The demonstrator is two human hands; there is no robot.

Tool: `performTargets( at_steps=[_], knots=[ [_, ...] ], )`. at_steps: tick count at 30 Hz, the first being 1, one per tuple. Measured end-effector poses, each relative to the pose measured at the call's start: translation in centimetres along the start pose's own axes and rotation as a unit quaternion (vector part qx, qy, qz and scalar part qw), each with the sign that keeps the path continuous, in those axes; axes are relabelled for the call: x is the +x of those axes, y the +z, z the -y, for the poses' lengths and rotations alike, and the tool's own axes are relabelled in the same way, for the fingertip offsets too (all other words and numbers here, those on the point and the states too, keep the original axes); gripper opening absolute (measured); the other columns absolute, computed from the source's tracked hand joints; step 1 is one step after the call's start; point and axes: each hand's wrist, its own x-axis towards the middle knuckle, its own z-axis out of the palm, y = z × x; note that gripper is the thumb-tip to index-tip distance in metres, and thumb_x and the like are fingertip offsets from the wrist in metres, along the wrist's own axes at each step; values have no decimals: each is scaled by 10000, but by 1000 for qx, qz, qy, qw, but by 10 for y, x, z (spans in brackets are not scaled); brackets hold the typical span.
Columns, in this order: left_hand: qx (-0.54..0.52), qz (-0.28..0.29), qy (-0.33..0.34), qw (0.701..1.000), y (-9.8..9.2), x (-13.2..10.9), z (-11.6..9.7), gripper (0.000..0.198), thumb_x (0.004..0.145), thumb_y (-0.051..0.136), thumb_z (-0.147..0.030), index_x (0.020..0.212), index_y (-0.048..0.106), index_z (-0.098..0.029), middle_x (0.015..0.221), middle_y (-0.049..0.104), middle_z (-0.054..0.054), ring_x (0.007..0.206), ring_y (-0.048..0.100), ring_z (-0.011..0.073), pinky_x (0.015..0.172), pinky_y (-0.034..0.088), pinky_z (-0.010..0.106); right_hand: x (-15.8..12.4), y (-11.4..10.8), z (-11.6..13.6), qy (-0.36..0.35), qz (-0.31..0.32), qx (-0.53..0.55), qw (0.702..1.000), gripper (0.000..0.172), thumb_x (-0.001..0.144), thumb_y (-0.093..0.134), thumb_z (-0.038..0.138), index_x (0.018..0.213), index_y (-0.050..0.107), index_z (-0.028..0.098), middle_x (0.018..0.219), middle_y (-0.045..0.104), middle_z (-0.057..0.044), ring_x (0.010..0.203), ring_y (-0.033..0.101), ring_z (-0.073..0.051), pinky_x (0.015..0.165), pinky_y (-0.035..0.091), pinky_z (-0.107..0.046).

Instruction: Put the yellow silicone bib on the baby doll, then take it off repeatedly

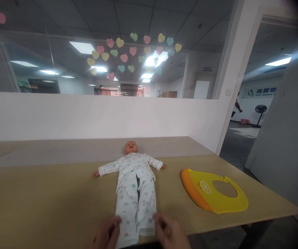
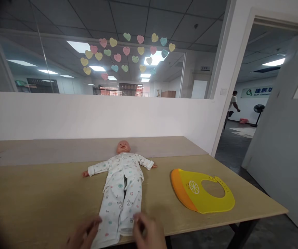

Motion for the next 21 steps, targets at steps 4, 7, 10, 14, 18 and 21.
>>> performTargets(
  at_steps=[4,7,10,14,18,21],
  knots=[
    [-32,9,-49,998,2,54,8,391,861,331,-319,998,686,-230,1067,708,45,1018,634,220,932,475,381,80,-4,-17,59,62,-48,995,330,828,460,308,1071,616,148,935,661,-73,817,614,-184,709,457,-263],
    [-22,22,-45,998,7,78,9,392,841,337,-244,1076,648,-205,1142,680,51,1081,598,204,975,419,344,117,6,-24,83,48,-96,991,391,839,439,281,1171,565,116,1054,642,-103,930,608,-193,768,440,-259],
    [70,26,-66,995,7,92,8,386,863,324,-288,1078,629,-190,1122,680,85,1068,596,256,940,413,388,136,17,-27,92,48,-172,980,375,893,379,314,1095,621,111,996,661,-114,909,623,-212,746,426,-269],
    [186,41,-115,975,4,113,6,471,869,321,-422,1090,587,-101,1001,685,174,949,621,369,793,445,476,143,24,-29,106,61,-298,947,448,929,330,397,936,694,137,917,680,-146,866,642,-262,719,416,-309],
    [184,93,-82,975,4,127,13,426,881,301,-332,1094,601,-120,1064,667,183,984,619,358,808,442,466,134,28,-30,102,89,-374,918,418,926,348,372,935,703,153,912,682,-154,858,648,-257,721,419,-319],
    [171,88,-112,975,-5,126,23,390,875,295,-279,1052,607,-124,1064,660,182,975,623,336,794,451,433,126,29,-32,102,93,-382,914,370,910,383,341,925,704,157,909,680,-156,854,647,-244,726,419,-317]
  ],
)
